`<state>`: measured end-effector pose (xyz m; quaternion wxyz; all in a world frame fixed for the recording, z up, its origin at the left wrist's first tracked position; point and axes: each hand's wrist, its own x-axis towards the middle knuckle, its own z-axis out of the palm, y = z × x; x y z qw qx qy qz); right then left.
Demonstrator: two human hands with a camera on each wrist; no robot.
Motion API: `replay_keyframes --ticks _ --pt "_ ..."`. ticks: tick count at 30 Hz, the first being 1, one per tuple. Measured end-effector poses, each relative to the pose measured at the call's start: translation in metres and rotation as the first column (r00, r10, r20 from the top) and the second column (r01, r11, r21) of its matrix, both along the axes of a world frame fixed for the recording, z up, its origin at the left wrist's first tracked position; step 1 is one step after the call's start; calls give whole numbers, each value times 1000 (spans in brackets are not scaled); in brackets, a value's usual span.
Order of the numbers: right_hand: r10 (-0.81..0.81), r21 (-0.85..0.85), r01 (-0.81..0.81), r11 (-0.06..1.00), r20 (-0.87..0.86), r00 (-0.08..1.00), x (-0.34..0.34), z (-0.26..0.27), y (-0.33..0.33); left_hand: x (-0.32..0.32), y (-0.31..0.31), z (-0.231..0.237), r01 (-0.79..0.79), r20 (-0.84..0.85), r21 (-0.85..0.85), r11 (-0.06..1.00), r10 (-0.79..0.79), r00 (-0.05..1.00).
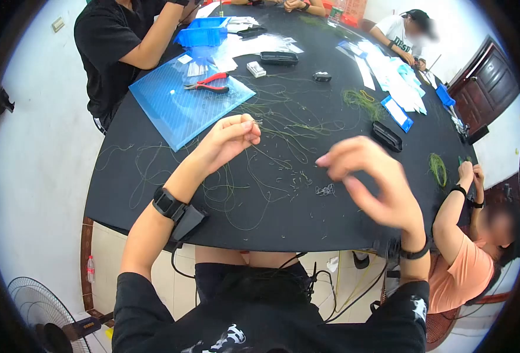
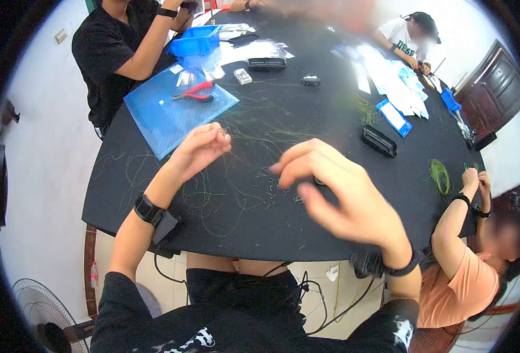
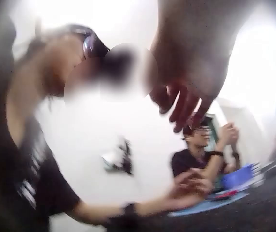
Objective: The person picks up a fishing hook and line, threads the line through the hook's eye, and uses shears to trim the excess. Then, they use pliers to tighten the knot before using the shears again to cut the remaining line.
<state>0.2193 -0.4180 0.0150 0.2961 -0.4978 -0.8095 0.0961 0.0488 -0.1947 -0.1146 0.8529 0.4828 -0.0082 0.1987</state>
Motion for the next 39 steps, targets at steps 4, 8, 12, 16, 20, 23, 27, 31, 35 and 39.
replay_keyframes --ticks 4,8,12,16,20,23,27,31,35,39 --pt "538 187 -507 841 -367 758 -49 33 -9 1 1 -4 -7 -5 0 1000 7 1000" --pt "592 226 -558 798 -461 660 -64 31 0 0 -2 -2 -44 5 -23 999 44 999" --pt "594 237 -563 792 -510 622 -62 29 6 -1 -5 -1 -59 7 -15 998 59 998" --pt "536 230 -502 834 -553 638 -51 28 11 2 -9 -1 -133 -31 -29 991 132 991" --pt "217 81 -217 973 -637 740 -32 22 22 1 -18 7 -288 -149 193 938 318 936" --pt "-148 -165 49 985 -671 727 -16 -5 42 1 -23 11 -307 -151 298 904 362 920" --pt "-330 -331 136 934 -649 685 0 -69 71 -1 -31 19 -216 -205 432 876 328 922" --pt "-348 -362 137 922 -619 705 -2 -90 74 0 -33 14 -140 -230 504 852 288 929" --pt "-318 -340 97 935 -688 652 1 -97 71 3 -41 10 -121 -199 495 860 247 948" --pt "-245 -271 93 958 -605 758 11 -107 74 3 -41 5 -52 -227 523 850 198 953"
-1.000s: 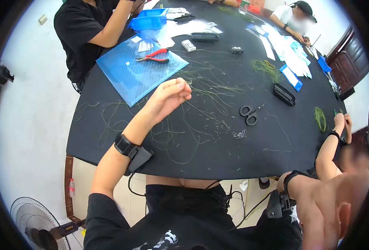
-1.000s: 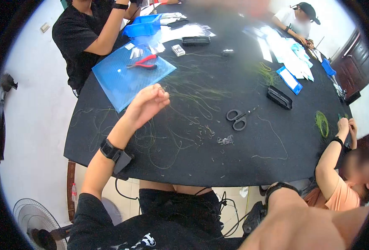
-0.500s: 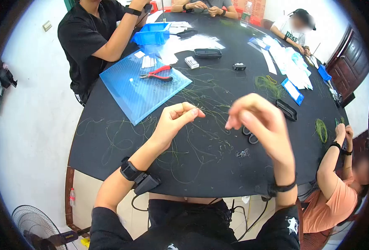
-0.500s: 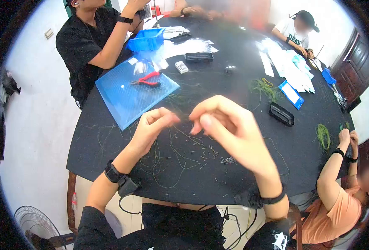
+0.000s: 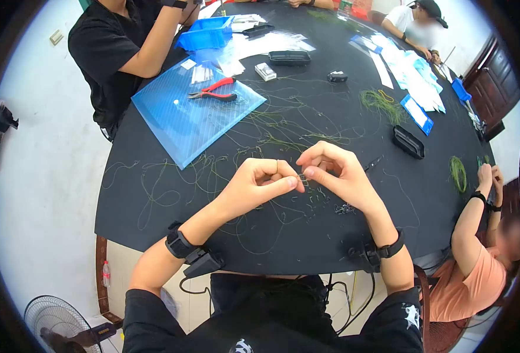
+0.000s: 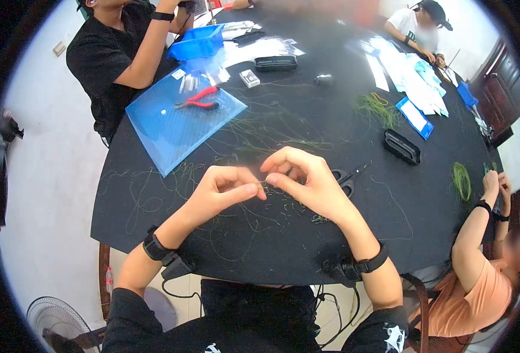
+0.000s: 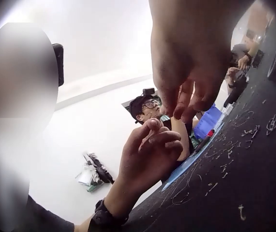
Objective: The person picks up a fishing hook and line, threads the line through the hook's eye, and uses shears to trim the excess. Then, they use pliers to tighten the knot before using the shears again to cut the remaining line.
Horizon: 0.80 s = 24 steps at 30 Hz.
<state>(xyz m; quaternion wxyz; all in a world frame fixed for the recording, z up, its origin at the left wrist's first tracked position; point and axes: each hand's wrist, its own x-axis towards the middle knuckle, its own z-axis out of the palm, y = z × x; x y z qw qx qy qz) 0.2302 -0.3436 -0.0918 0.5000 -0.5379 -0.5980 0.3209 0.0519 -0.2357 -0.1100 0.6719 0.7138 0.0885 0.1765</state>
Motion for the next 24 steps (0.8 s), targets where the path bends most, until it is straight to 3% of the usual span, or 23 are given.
replay_keyframes --ticks 4,7,10,14,18,21,24 --pt "38 53 -49 997 183 982 1 6 -2 0 0 1 6 6 0 1000 -6 1000" --pt "52 60 -61 996 152 987 3 1 -1 0 1 1 3 1 35 999 -3 1000" --pt "39 42 -39 998 17 999 0 3 -1 1 1 0 -2 11 34 999 2 1000" --pt "32 50 -41 998 169 985 1 2 -3 0 1 2 9 10 37 999 -9 1000" --pt "28 46 -35 998 160 987 2 -2 -2 0 0 0 19 9 39 999 -20 1000" --pt "1 29 -3 1000 99 995 -1 -3 -2 -2 2 4 9 -87 104 995 0 996" --pt "-16 -84 17 996 19 1000 -3 -3 -3 -2 0 7 -137 -13 431 892 158 987"
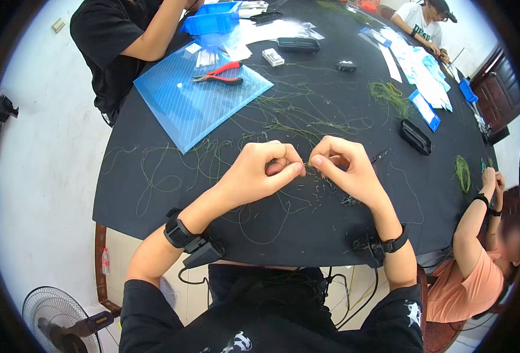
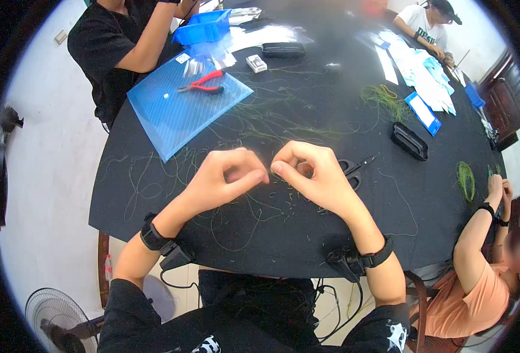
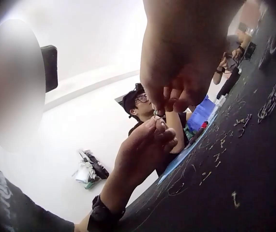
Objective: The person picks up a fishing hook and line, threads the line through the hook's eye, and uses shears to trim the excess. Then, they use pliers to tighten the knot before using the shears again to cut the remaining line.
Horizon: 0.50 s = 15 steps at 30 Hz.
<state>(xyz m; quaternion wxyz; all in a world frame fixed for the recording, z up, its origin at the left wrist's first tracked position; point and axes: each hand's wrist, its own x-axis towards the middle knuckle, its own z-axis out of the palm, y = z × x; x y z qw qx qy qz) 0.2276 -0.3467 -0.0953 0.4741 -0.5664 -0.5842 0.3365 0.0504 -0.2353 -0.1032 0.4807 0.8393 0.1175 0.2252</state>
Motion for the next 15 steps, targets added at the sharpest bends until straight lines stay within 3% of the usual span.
replay_keyframes --ticks 3,15 --pt "-16 -107 5 994 -100 995 -3 -1 0 2 2 -1 -59 81 166 984 46 996" --pt "-12 -164 -27 986 -228 974 -4 -1 0 3 4 -2 -57 165 243 968 17 986"
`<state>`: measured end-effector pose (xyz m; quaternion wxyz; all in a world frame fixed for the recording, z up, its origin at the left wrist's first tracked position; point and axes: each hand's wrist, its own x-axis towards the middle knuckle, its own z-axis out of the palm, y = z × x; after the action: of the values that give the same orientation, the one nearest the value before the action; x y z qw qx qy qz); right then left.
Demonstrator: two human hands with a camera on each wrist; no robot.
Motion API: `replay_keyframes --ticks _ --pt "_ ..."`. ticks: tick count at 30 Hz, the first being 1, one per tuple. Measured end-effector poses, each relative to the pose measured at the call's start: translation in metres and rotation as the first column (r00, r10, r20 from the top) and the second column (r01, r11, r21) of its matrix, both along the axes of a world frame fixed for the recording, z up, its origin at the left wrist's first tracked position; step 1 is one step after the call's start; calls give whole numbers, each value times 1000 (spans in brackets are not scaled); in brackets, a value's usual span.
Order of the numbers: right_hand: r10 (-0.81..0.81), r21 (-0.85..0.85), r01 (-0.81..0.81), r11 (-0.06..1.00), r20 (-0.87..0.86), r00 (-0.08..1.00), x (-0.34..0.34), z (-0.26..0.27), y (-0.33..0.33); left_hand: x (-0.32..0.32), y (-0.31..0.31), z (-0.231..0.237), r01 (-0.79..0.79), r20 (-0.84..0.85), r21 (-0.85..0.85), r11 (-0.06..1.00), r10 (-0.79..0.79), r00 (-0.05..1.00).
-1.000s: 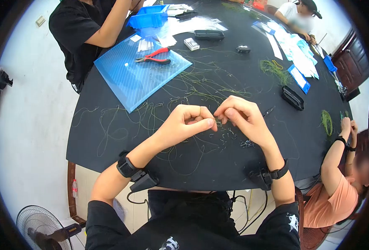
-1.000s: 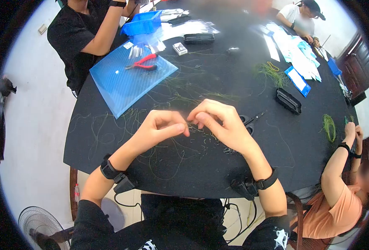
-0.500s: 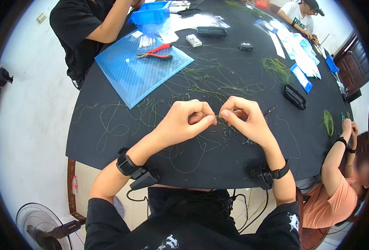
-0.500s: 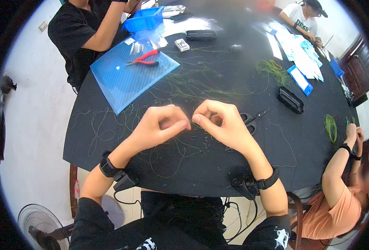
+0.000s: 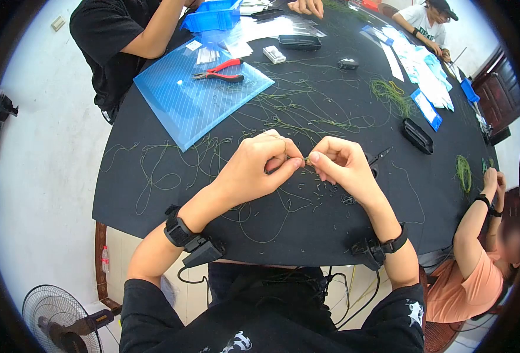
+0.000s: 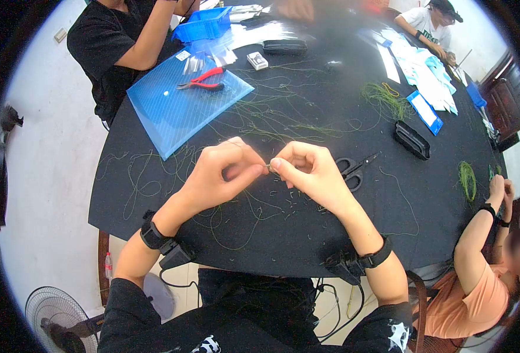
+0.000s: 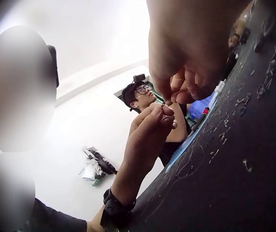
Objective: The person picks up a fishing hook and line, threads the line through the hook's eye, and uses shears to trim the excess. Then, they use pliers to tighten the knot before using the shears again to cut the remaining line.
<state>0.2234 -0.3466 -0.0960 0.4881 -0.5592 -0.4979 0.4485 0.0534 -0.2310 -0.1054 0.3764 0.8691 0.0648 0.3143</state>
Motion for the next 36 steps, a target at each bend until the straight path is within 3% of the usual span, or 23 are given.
replay_keyframes --ticks 3,8,12,14,17,26,29,33,35,36 --pt "8 -13 -8 1000 8 1000 -1 0 0 -2 0 3 -17 -52 23 1000 19 998" --pt "34 64 -40 997 104 994 -5 1 -2 -5 2 4 19 -133 -218 976 -49 990" --pt "-41 206 -18 978 279 959 -5 1 -1 -6 4 3 57 -167 -366 929 -126 978" --pt "-110 319 -38 947 433 895 -5 1 -1 -6 4 2 65 -177 -374 925 -140 974" --pt "-157 390 -62 919 506 848 -6 4 -1 -5 5 2 93 -188 -364 927 -171 967" --pt "-206 426 -66 902 561 802 -7 1 0 -4 1 0 146 -170 -411 900 -234 957" --pt "-334 379 116 918 584 740 -2 -3 3 -4 2 2 141 -195 -408 902 -237 952" --pt "-499 254 460 851 668 553 33 -2 -4 -4 4 -3 115 -177 -391 913 -198 964" --pt "-344 -5 597 802 813 469 43 21 -12 -4 3 -1 68 -214 -404 912 -166 963" --pt "-300 -1 614 790 871 388 45 23 -18 -3 3 1 44 -230 -407 912 -149 962"
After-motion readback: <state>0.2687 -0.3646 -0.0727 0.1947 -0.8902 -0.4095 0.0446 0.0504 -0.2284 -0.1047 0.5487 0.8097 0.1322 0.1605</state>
